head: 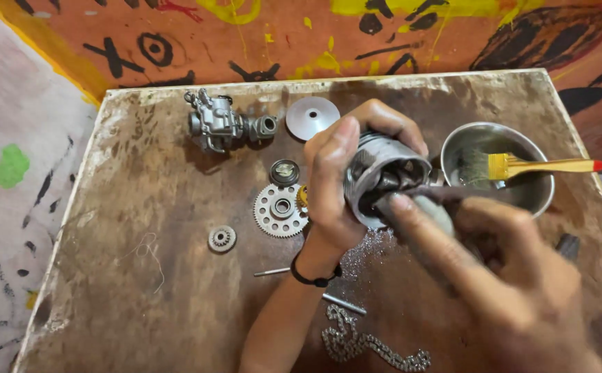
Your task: Cleaning a motorcycle engine piston and connecting rod with a rag and inspection of components.
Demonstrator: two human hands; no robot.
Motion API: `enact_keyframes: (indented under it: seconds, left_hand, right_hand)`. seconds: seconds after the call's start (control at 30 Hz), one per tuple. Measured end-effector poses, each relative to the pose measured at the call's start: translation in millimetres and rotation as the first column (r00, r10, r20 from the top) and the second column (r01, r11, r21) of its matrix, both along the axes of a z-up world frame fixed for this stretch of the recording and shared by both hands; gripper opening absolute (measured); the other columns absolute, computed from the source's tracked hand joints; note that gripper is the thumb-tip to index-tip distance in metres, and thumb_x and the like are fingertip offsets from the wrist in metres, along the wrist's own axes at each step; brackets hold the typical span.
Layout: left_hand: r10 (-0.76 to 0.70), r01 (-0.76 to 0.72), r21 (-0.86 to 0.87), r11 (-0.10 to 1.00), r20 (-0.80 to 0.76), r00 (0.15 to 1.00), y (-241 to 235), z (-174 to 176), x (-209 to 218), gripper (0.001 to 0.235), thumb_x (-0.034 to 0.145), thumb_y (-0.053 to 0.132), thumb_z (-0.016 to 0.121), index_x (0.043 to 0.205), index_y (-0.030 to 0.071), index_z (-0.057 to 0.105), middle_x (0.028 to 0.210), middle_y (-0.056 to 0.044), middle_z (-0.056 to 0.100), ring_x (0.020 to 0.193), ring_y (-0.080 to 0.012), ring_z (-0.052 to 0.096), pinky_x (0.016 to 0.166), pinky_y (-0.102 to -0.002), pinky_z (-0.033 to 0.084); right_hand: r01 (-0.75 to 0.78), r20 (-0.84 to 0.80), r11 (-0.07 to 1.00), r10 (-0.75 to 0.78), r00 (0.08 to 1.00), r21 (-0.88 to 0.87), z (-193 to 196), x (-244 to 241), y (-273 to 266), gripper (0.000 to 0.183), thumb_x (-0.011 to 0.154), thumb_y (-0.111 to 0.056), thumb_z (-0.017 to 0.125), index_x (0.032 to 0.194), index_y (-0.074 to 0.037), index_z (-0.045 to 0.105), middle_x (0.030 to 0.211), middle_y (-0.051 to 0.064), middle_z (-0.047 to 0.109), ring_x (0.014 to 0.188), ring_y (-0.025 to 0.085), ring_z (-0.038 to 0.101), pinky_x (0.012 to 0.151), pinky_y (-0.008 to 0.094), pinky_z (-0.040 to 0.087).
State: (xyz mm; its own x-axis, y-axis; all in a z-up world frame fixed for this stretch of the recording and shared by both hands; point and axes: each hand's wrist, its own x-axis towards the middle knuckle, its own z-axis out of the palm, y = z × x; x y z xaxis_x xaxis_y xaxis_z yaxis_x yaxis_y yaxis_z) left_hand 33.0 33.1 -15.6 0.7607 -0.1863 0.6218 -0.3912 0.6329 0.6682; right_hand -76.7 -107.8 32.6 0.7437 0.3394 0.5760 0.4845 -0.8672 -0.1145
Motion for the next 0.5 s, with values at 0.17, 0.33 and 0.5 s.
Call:
enact_keyframes:
  seconds: [0.17,0.33,0.5]
  left_hand:
    - [0.202,-0.199,-0.055,0.978,0.047,0.978,-4,-3,-3,0.057,0.112,0.04,0.034,0.097,-0.008,0.061,0.091,-0.019,0.068,0.081,-0.022,0.065,0.079,-0.033,0.054]
    - [0.321,-0.353,0.075,0.933,0.276,0.906,7,9,-6,0.058,0.111,0.042,0.033,0.099,-0.005,0.064,0.088,-0.017,0.069,0.077,-0.0221,0.069,0.072,-0.032,0.055]
    - [0.313,-0.421,0.168,0.891,0.444,0.84,11,16,-5,0.052,0.111,0.039,0.033,0.101,-0.001,0.064,0.088,-0.014,0.068,0.075,-0.0227,0.071,0.067,-0.031,0.054]
  right_hand:
    - [-0.026,0.043,1.0,0.026,0.999,0.009,-21,0,1,0.066,0.066,-0.01,0.085,0.13,-0.004,0.071,0.098,0.012,0.066,0.075,0.022,0.069,0.069,0.037,0.056]
    - [-0.051,-0.054,0.98,0.062,0.997,0.194,-25,-7,-3,0.067,0.064,-0.01,0.083,0.129,-0.005,0.068,0.1,0.013,0.069,0.083,0.027,0.072,0.071,0.036,0.057]
    - [-0.084,-0.165,0.95,0.139,0.976,0.3,-19,-6,-13,0.06,0.066,-0.005,0.079,0.125,-0.005,0.067,0.103,0.015,0.069,0.089,0.03,0.073,0.074,0.034,0.058]
